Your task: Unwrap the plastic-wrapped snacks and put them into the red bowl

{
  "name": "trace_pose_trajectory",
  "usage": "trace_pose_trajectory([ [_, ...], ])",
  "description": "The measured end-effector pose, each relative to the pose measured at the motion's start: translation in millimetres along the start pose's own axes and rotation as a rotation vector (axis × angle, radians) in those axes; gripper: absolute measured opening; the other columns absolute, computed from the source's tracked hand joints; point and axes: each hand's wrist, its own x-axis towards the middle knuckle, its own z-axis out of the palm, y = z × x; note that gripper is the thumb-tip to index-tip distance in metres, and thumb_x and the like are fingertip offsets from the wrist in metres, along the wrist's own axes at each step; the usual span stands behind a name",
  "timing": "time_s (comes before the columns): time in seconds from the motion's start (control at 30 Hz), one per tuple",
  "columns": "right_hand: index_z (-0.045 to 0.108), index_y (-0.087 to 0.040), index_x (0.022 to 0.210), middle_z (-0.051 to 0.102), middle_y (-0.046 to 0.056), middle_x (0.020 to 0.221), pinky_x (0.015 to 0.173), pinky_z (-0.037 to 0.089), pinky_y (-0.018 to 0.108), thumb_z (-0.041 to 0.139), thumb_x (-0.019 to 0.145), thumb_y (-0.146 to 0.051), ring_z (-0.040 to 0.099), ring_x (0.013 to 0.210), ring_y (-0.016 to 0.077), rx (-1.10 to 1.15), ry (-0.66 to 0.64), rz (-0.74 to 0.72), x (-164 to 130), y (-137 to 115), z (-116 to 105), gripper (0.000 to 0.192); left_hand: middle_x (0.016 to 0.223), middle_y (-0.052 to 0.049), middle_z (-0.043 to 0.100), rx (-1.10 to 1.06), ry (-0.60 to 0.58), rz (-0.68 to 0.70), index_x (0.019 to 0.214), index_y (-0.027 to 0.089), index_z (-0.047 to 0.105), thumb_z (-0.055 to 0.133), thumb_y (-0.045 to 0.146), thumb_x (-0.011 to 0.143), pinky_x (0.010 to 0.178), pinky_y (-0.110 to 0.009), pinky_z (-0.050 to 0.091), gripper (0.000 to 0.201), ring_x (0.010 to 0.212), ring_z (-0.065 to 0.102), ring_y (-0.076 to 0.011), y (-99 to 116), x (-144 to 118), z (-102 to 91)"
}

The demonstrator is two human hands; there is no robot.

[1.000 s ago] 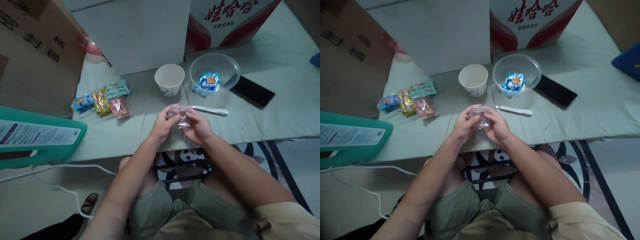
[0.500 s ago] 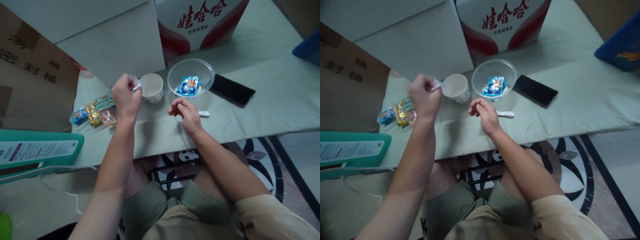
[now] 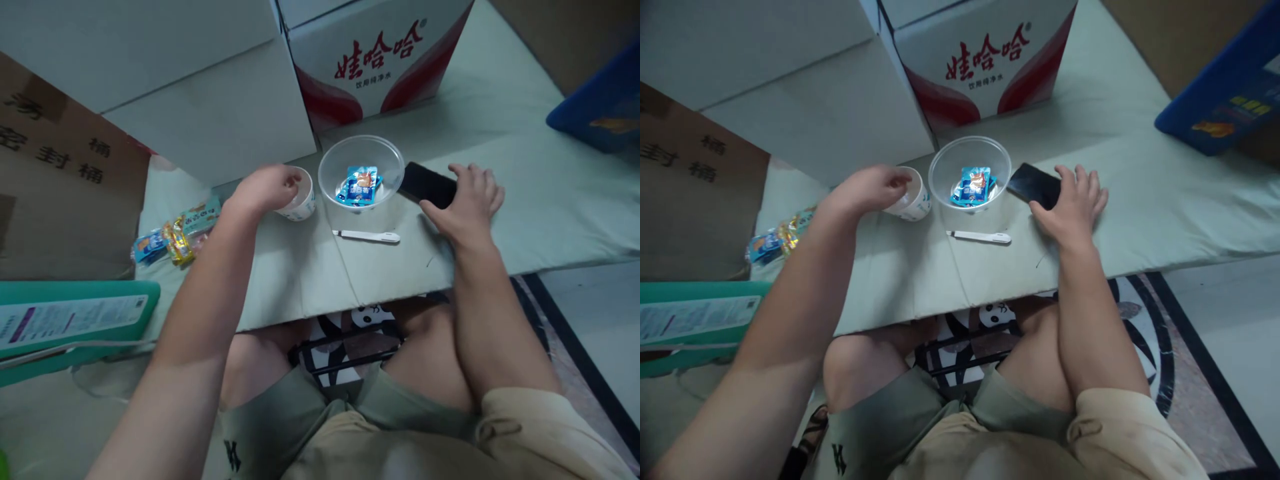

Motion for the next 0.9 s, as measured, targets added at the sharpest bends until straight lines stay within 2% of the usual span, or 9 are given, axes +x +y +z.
trace_pose_trajectory([
  [0.1,0.043,-0.021,0.154,0.046,0.022,0.157,0.113,0.022,0.070,0.070,0.078,-0.049,0.035,0.145,0.0455,-0.009,-0.139,0.105,9,-2,4,0.085,0.079,-0.003,0.072,-0.187,0.109,0.024,0.088,0.020,0.073,0.061,0.016,0.076,0.072,-0.028,0.050,0.017,0.072,0.064,-0.0170,17,-32,-11.7],
  [0.2,0.042,-0.023,0.156,0.047,0.021,0.158,0.110,0.025,0.070,0.071,0.079,-0.054,0.039,0.140,0.0453,-0.023,-0.205,0.160,13,-13,3,0.088,0.070,-0.001,0.068,-0.408,0.128,-0.036,0.081,0.018,0.070,0.058,0.022,0.080,0.062,-0.025,0.047,0.013,0.063,0.061,-0.0135,22,-75,-10.2],
  [0.33,0.042,-0.028,0.157,0.047,0.018,0.160,0.109,0.024,0.072,0.068,0.081,-0.058,0.040,0.139,0.0445,-0.085,-0.196,0.196,7,-25,-1,0.086,0.064,0.000,0.064,-0.600,0.199,-0.157,0.079,0.018,0.068,0.062,0.027,0.079,0.056,-0.023,0.047,0.011,0.058,0.060,-0.0116,-3,-119,-1.3],
  [0.43,0.040,-0.032,0.158,0.047,0.015,0.161,0.110,0.024,0.072,0.065,0.082,-0.058,0.040,0.141,0.0437,-0.122,-0.174,0.189,2,-29,2,0.084,0.057,0.003,0.056,-0.641,0.278,-0.220,0.077,0.019,0.066,0.064,0.027,0.077,0.048,-0.021,0.038,0.009,0.050,0.051,-0.0095,-29,-138,1.6],
  [0.6,0.053,-0.034,0.150,0.054,0.018,0.155,0.107,0.028,0.070,0.070,0.080,-0.050,0.041,0.142,0.0449,-0.144,-0.114,0.202,6,-35,14,0.074,0.052,0.006,0.042,-0.558,0.368,-0.306,0.075,0.020,0.065,0.063,0.027,0.077,0.045,-0.023,0.024,0.008,0.045,0.034,-0.0087,-59,-158,3.5],
  [0.67,0.061,-0.034,0.143,0.059,0.022,0.148,0.104,0.030,0.070,0.080,0.073,-0.042,0.047,0.138,0.0455,-0.132,-0.042,0.239,9,-36,20,0.074,0.056,0.005,0.043,-0.470,0.487,-0.336,0.077,0.020,0.064,0.060,0.027,0.080,0.048,-0.025,0.028,0.009,0.048,0.036,-0.0097,-67,-162,3.1],
  [0.73,0.060,-0.032,0.145,0.054,0.025,0.153,0.108,0.026,0.070,0.085,0.069,-0.036,0.044,0.143,0.0459,-0.126,0.058,0.293,11,-34,25,0.080,0.064,0.003,0.048,-0.333,0.620,-0.386,0.080,0.020,0.062,0.055,0.025,0.084,0.057,-0.027,0.038,0.010,0.057,0.045,-0.0121,-75,-165,0.6],
  [0.83,0.047,-0.026,0.156,0.032,0.026,0.167,0.117,0.014,0.069,0.081,0.075,-0.044,0.024,0.157,0.0433,-0.093,0.172,0.272,9,-30,30,0.090,0.094,-0.006,0.060,-0.066,0.714,-0.544,0.091,0.020,0.062,0.059,0.022,0.083,0.090,-0.040,0.050,0.009,0.094,0.061,-0.0229,-87,-166,-5.6],
  [0.9,0.049,-0.025,0.153,0.034,0.023,0.166,0.119,0.016,0.066,0.076,0.078,-0.046,0.025,0.157,0.0423,-0.060,0.265,0.144,4,-29,30,0.082,0.122,-0.014,0.057,0.072,0.678,-0.693,0.105,0.021,0.062,0.068,0.023,0.077,0.107,-0.054,0.043,0.029,0.124,0.053,-0.0348,-94,-166,-9.1],
])
